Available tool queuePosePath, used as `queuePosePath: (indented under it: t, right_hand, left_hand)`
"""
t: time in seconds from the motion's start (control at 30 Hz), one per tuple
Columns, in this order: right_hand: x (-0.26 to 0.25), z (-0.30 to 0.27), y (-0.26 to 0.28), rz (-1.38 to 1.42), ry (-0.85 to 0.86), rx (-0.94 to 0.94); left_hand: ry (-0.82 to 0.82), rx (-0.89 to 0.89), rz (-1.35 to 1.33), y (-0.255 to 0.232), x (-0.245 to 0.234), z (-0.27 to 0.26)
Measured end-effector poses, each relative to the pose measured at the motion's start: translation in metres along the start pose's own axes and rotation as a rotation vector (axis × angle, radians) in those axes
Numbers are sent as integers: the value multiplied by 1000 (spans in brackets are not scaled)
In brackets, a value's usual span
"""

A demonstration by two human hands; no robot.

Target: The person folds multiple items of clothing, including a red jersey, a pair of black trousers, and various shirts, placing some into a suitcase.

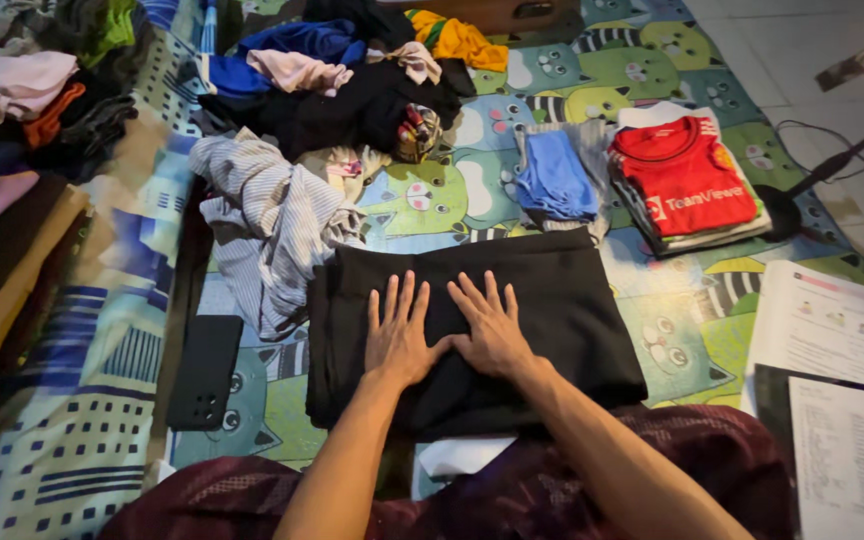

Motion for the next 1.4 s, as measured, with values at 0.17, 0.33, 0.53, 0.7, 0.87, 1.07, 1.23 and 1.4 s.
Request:
queuePosePath:
  t: [0.17, 0.33, 0.53, 0.7, 0.87, 1.07, 1.23, 1.4]
  right_hand:
    - [-21, 18, -37, -136, 31, 97]
    - [-44, 4, -47, -148, -77, 78]
    - [-46, 1, -43, -163, -107, 63]
    - [-47, 0, -40, -166, -113, 52]
    - [-49, 0, -39, -174, -116, 58]
    - [-48, 0, -39, -173, -109, 56]
    - [-51, -1, -36, -161, -129, 40]
    - [-50, -1, -37, -171, -129, 44]
  left_hand:
    - [-90, -88, -85, 20, -5, 12]
    - [-135, -317, -218, 42, -3, 27]
    - [-75, -406, -238, 40, 8, 45]
    - [-111, -377, -336, 44, 18, 48]
    - [-82, -284, -147, 38, 41, 51]
    - [-59, -392, -324, 49, 42, 58]
    - [-67, -320, -232, 47, 52, 48]
    - [-101, -339, -270, 43, 39, 48]
Point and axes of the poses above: each hand's wrist, its own z-axis towards the middle knuckle, its own x-axis out of the palm, y = z × x, the point moved 10 cm from there along z, towards the middle knuckle, and after that the axes turned 10 degrees about z, right-handed, at the moved point
